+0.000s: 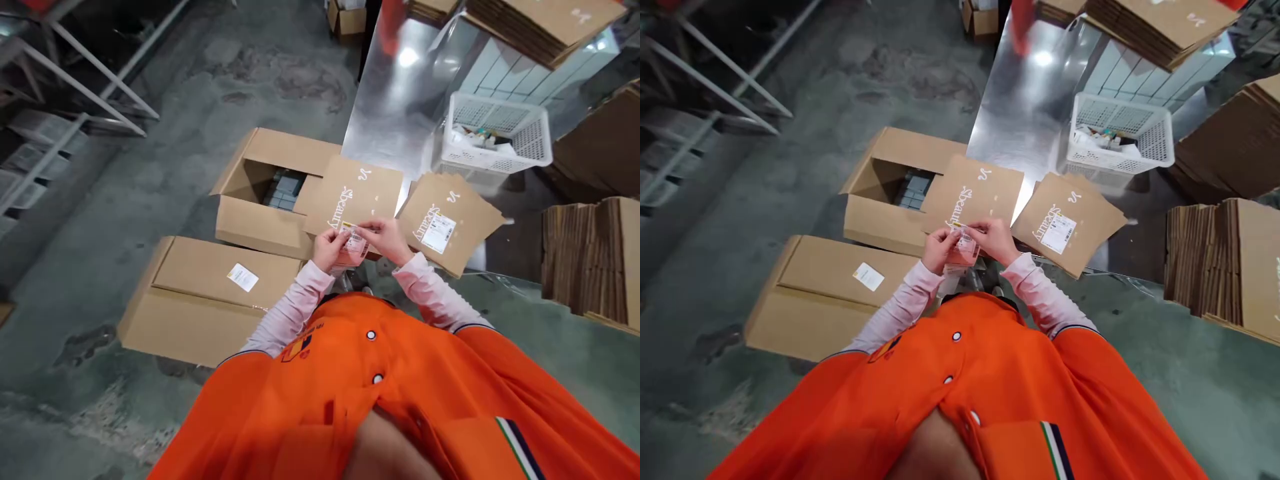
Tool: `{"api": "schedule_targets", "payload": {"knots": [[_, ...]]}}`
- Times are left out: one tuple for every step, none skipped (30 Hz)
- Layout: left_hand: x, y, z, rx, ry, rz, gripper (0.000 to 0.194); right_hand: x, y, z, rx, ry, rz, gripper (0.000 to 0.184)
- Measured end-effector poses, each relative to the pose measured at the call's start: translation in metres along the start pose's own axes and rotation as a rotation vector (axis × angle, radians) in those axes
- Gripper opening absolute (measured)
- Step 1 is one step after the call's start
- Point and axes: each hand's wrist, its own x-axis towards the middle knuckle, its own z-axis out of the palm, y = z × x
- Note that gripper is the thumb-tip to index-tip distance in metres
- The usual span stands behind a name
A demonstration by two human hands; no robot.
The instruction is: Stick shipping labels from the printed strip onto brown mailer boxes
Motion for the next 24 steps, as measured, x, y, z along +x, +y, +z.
{"api": "schedule_targets", "payload": {"knots": [[0.000,-0.006,0.002,0.015,0.063,0.012,0.049,0.003,0.000,0.002,-0.015,-0.012,0.014,0.027],[0.000,-0.011,0.004,0.029,0.119,0.015,0.051,0.007,0.001,0.004,-0.021,-0.010,0.034,0.025],[0.001,-0.016,0.005,0.038,0.156,0.004,0.052,0.011,0.004,0.007,-0.028,0.001,0.053,0.023],[0.003,-0.021,0.006,0.044,0.172,-0.017,0.051,0.015,0.007,0.009,-0.040,0.007,0.073,0.021],[0.004,-0.024,0.007,0.043,0.175,-0.043,0.050,0.020,0.010,0.011,-0.050,-0.002,0.094,0.020],[0.006,-0.027,0.007,0.034,0.175,-0.065,0.048,0.026,0.013,0.013,-0.054,-0.030,0.117,0.020],[0.007,-0.030,0.006,0.019,0.176,-0.079,0.046,0.031,0.016,0.013,-0.048,-0.077,0.140,0.021],[0.008,-0.032,0.005,0.002,0.182,-0.083,0.045,0.035,0.019,0.014,-0.028,-0.144,0.162,0.025],[0.008,-0.034,0.003,-0.014,0.193,-0.080,0.045,0.039,0.021,0.014,0.006,-0.227,0.181,0.029],[0.008,-0.035,0.001,-0.027,0.205,-0.073,0.045,0.041,0.023,0.015,0.041,-0.314,0.195,0.034],[0.008,-0.036,-0.002,-0.038,0.207,-0.066,0.044,0.042,0.024,0.016,0.068,-0.388,0.198,0.038],[0.008,-0.036,-0.004,-0.046,0.192,-0.060,0.043,0.042,0.026,0.017,0.080,-0.436,0.189,0.040],[0.007,-0.036,-0.007,-0.050,0.161,-0.051,0.041,0.041,0.028,0.019,0.075,-0.449,0.171,0.041],[0.007,-0.036,-0.010,-0.047,0.123,-0.043,0.039,0.039,0.029,0.021,0.053,-0.423,0.147,0.040],[0.006,-0.035,-0.012,-0.037,0.089,-0.038,0.037,0.036,0.030,0.023,0.015,-0.369,0.122,0.039],[0.006,-0.035,-0.014,-0.019,0.068,-0.037,0.036,0.034,0.031,0.024,-0.030,-0.303,0.100,0.037],[0.006,-0.034,-0.015,0.007,0.064,-0.045,0.035,0.031,0.031,0.025,-0.076,-0.243,0.087,0.035],[0.006,-0.033,-0.015,0.036,0.080,-0.059,0.034,0.028,0.031,0.026,-0.114,-0.198,0.085,0.035],[0.006,-0.032,-0.015,0.064,0.107,-0.077,0.035,0.026,0.031,0.026,-0.134,-0.168,0.092,0.034],[0.007,-0.031,-0.014,0.088,0.135,-0.093,0.038,0.025,0.031,0.026,-0.137,-0.152,0.101,0.034],[0.007,-0.032,-0.013,0.104,0.155,-0.104,0.040,0.025,0.032,0.026,-0.124,-0.141,0.109,0.033],[0.008,-0.032,-0.012,0.108,0.159,-0.112,0.042,0.027,0.032,0.026,-0.102,-0.136,0.108,0.032],[0.008,-0.034,-0.011,0.092,0.140,-0.123,0.042,0.031,0.033,0.025,-0.084,-0.127,0.095,0.030],[0.009,-0.036,-0.011,0.057,0.099,-0.142,0.041,0.037,0.035,0.023,-0.082,-0.105,0.068,0.028]]}}
